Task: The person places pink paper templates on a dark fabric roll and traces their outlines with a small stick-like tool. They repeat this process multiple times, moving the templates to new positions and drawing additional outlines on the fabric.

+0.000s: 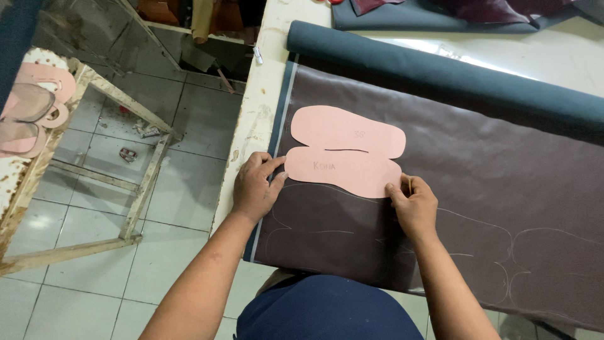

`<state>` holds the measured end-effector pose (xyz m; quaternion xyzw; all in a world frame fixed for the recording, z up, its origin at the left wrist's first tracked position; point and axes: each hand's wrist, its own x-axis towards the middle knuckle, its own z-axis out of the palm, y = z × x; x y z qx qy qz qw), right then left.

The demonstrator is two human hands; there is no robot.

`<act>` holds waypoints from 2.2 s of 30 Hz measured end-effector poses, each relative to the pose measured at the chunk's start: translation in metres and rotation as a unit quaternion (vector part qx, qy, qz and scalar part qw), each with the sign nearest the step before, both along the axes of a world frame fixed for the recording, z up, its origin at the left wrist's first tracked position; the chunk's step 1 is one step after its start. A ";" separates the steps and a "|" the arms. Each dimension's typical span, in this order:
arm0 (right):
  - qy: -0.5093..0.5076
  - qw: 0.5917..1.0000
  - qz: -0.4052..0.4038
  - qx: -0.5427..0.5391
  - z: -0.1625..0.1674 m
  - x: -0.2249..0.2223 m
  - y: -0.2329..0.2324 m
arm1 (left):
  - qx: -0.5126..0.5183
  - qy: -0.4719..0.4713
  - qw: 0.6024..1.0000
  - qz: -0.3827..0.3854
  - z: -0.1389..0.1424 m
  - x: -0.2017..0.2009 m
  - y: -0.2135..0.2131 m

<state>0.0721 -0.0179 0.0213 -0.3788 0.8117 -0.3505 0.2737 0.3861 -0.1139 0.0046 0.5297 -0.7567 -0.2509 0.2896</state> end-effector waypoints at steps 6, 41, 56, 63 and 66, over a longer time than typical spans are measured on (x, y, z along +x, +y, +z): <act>0.022 1.000 0.003 0.006 -0.002 -0.001 0.002 | -0.003 -0.009 1.000 -0.004 0.003 -0.001 0.000; 0.170 0.846 0.505 -0.020 0.049 0.057 -0.085 | 0.001 -0.282 0.909 -0.308 -0.002 -0.144 0.062; 0.143 0.800 0.571 -0.115 0.016 0.115 -0.136 | 0.027 -0.153 0.951 -0.268 -0.020 -0.141 0.061; 0.141 0.832 0.515 -0.149 0.019 0.123 -0.156 | -0.002 -0.155 0.953 -0.259 0.001 -0.134 0.052; 0.178 0.827 0.500 -0.184 0.022 0.112 -0.160 | 0.028 -0.152 0.956 -0.249 0.006 -0.135 0.049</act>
